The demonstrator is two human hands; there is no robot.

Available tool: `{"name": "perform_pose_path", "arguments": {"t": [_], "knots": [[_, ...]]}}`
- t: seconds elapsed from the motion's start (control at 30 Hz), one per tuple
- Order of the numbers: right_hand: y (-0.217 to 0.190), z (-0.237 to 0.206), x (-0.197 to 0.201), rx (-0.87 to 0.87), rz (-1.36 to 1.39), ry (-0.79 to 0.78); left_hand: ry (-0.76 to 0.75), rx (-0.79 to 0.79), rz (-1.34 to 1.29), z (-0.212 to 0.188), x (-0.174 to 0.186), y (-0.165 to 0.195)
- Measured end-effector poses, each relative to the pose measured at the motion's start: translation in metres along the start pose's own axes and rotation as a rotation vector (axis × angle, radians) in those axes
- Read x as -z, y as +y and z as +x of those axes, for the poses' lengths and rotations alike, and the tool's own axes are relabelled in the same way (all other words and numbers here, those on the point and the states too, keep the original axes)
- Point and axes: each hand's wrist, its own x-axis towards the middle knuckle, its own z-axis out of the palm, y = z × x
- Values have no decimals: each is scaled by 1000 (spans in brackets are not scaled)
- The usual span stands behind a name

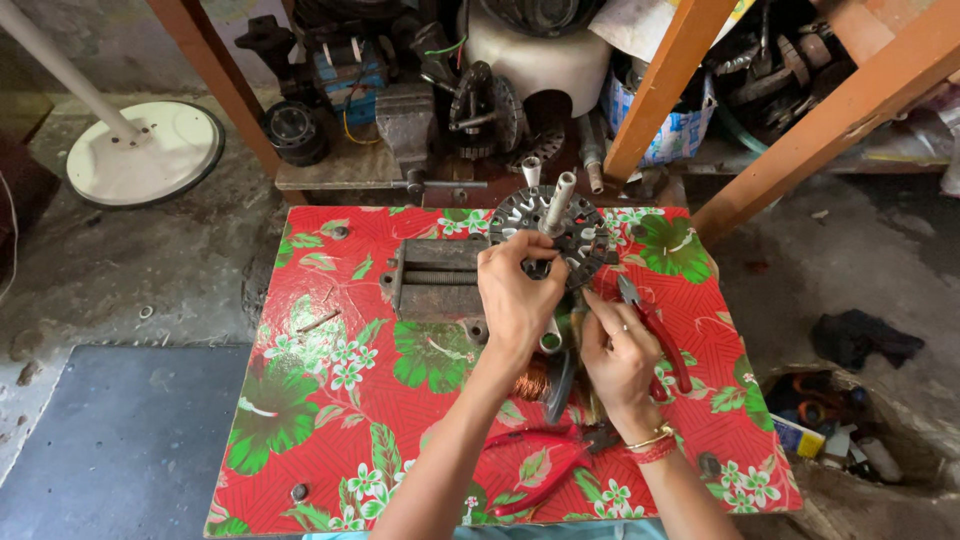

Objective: The person works on a motor stator clamped in a bench vise, using pliers and a screwdriver to adjust and secure copper windings. They repeatedly insert and tighten wires into the stator slots, rotating the component as needed to access different sections.

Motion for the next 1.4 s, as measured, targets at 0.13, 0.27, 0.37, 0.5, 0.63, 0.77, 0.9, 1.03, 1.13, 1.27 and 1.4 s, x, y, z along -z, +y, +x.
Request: {"name": "perform_pose_path", "arguments": {"t": [0.13, 0.27, 0.37, 0.5, 0.63, 0.77, 0.9, 1.03, 1.13, 1.27, 1.4], "knots": [[2, -7, -6, -140, 32, -78, -14, 67, 81, 2, -2, 3], [8, -8, -11, -109, 70, -116, -62, 38, 45, 6, 5, -1], [10, -8, -11, -166, 101, -169, -144, 41, -11, 9, 14, -5], [6, -9, -8, -241, 133, -210, -229, 78, -50, 15, 19, -5], [2, -9, -7, -277, 130, -245, -254, 99, -54, 16, 19, -1], [4, -7, -6, -319, 184, -331, -301, 121, -123, 16, 24, 0], [6, -8, -7, -258, 243, -349, -280, 76, -89, 15, 26, -1], [5, -7, -4, -222, 250, -344, -344, 75, -91, 15, 31, -4], [5, 2, 4, -545, 240, -565, -400, -143, -58, 15, 43, -9], [-3, 15, 12, -634, 313, -601, -584, -123, -160, 17, 62, -15], [-15, 19, 18, -655, 267, -595, -584, -179, -152, 16, 63, -15]]}}
